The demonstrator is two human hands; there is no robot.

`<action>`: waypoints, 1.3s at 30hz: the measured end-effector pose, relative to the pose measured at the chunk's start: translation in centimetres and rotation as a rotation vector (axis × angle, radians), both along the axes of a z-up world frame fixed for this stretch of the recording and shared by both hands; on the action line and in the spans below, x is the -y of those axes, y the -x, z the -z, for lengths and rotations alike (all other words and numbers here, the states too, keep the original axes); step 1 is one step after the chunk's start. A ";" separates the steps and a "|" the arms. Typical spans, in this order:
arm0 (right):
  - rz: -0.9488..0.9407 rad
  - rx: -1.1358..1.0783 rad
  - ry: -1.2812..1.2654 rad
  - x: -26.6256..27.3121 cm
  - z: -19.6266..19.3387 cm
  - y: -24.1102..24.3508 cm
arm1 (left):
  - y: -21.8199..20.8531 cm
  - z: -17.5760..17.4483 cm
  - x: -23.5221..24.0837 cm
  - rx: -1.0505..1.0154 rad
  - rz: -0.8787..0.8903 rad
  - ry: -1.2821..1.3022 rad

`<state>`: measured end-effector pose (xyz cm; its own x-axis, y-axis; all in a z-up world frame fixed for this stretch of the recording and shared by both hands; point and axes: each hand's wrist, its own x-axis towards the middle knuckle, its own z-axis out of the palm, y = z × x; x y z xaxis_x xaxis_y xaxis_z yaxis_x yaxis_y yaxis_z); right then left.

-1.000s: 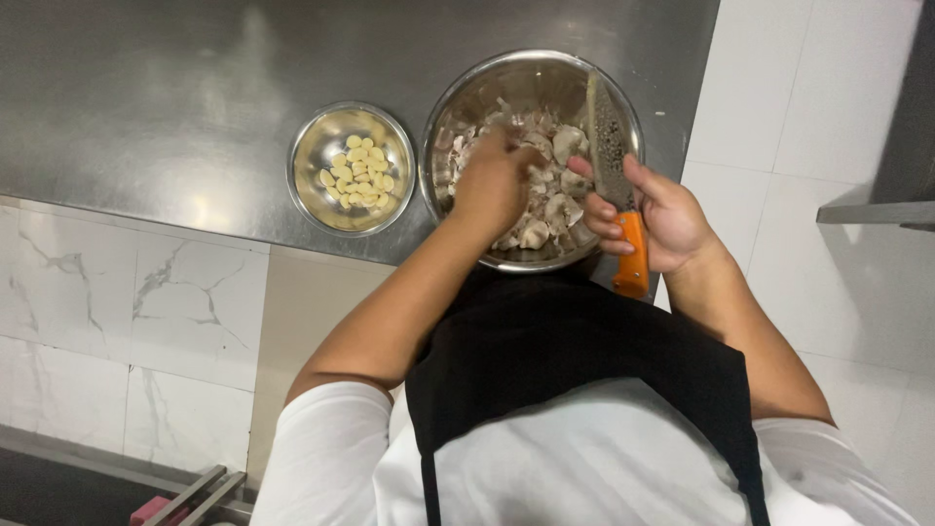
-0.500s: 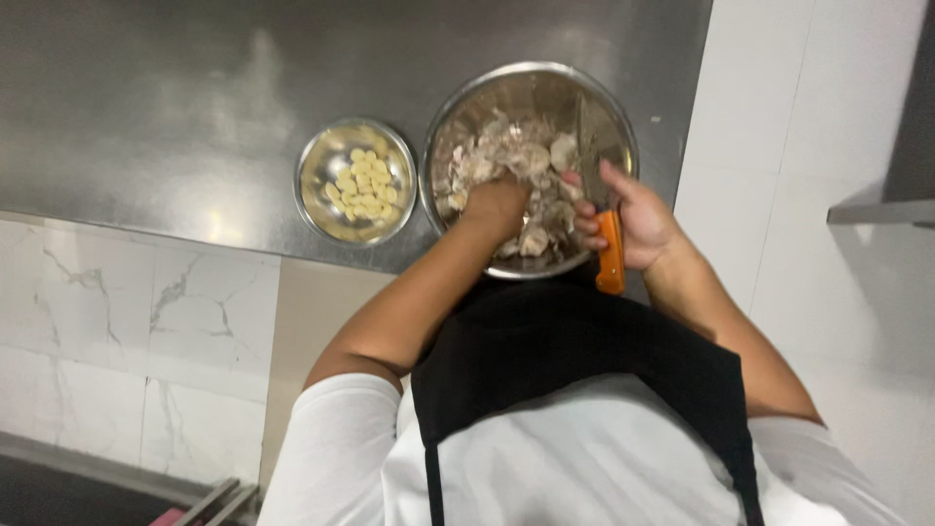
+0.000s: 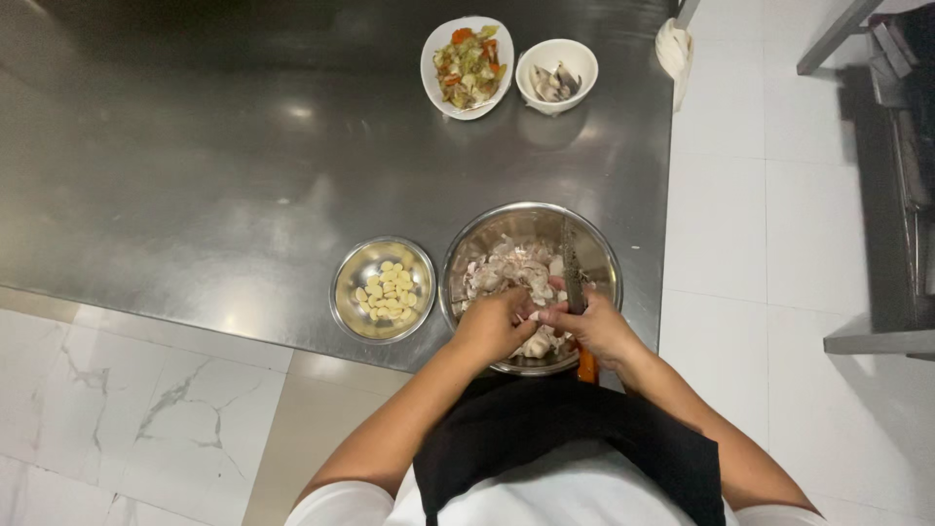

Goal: The person peels garlic cloves using a small knife. They hold each clove in the left hand and use the knife in the right hand to remove the skin, placing the peeled cloves into a separate bowl.

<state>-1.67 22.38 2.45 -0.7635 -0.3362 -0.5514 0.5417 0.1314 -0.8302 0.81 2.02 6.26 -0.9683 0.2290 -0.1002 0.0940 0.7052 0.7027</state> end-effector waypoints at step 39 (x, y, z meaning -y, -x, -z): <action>-0.072 0.272 0.577 -1.9 -2.7 -0.5 | 0.5 1.9 0.9 0.354 -0.332 -1.099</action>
<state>-1.14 24.27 5.14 -0.5864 -0.6819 -0.4373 0.7494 -0.2517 -0.6123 0.26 1.17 4.31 -0.9545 0.1031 -0.2797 -0.2981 -0.3345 0.8940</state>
